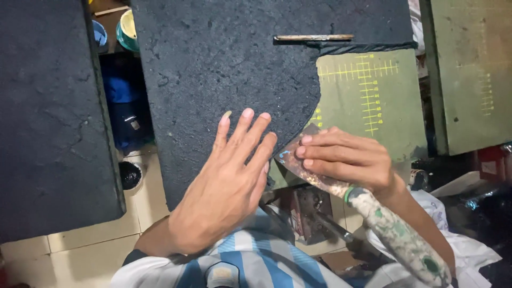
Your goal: Refining the edges of a screen printing stencil by scraping away excess emulsion or ink using a metal scraper.
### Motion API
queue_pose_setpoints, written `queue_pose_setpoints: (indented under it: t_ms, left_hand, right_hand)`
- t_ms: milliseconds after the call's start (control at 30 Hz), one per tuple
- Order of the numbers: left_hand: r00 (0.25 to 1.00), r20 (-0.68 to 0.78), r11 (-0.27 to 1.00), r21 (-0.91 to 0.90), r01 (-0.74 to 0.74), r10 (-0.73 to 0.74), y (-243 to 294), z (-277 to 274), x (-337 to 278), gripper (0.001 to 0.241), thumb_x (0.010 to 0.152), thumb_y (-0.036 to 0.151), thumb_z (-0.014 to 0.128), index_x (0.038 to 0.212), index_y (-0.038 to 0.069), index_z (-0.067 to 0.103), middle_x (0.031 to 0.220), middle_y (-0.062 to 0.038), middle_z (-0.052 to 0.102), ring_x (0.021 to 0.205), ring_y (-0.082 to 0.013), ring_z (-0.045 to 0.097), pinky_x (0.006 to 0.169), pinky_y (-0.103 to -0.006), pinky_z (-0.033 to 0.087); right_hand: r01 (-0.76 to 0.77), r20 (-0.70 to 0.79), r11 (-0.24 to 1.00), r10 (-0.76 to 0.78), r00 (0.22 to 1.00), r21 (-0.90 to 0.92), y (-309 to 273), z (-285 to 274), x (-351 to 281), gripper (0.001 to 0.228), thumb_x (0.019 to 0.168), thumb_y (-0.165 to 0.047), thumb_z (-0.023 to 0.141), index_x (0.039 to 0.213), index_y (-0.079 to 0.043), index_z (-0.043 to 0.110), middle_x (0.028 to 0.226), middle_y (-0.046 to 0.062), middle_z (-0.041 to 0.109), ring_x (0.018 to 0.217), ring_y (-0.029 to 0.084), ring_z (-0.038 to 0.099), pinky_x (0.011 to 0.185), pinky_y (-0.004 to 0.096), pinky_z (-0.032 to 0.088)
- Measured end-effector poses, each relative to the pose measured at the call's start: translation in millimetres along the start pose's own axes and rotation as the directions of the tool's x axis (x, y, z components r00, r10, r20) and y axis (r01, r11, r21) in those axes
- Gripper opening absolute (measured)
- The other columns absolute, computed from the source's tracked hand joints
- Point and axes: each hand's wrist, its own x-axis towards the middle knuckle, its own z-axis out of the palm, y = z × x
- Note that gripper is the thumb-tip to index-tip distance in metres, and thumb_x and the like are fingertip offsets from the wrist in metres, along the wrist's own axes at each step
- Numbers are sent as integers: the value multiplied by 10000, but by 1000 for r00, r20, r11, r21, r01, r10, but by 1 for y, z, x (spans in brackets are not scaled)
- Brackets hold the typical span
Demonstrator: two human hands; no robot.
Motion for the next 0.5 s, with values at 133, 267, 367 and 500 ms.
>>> queue_pose_setpoints:
  t_ms: [133, 267, 367, 500]
  left_hand:
    - [1000, 29, 998, 67, -4, 2, 1, -1, 3, 464, 1007, 181, 461, 1424, -19, 504, 1575, -251, 418, 1485, -453, 359, 1230, -619, 285]
    - [1000, -3, 1000, 20, 4, -4, 2, 0, 1, 455, 1046, 249, 459, 1393, -35, 534, 1556, -265, 445, 1469, -457, 386, 1221, -626, 288]
    - [1000, -7, 1000, -20, 16, -16, 2, 4, 0, 428, 1060, 254, 471, 1384, -17, 538, 1569, -250, 435, 1489, -441, 365, 1229, -616, 274]
    - [999, -22, 998, -60, 36, -37, 0, 5, 0, 402, 1074, 252, 468, 1372, -6, 552, 1572, -227, 435, 1494, -425, 365, 1237, -607, 263]
  right_hand:
    - [-27, 0, 998, 27, 1000, -58, -4, 2, 0, 122, 955, -5, 651, 1032, 31, 739, 1112, 171, 757, 1055, 315, 763, 972, 428, 627]
    - [-154, -24, 988, 155, 988, 13, -10, 8, -6, 191, 995, -41, 572, 1064, 32, 734, 1152, 172, 746, 1114, 316, 746, 1018, 439, 606]
    - [-238, -40, 955, 248, 968, 179, -13, 1, -19, 262, 1019, -135, 530, 1121, 30, 706, 1210, 194, 724, 1179, 339, 732, 1089, 460, 581]
    - [-215, -14, 952, 223, 975, 216, 1, -5, -33, 411, 1088, -265, 404, 1202, 34, 662, 1267, 209, 697, 1217, 348, 714, 1134, 487, 569]
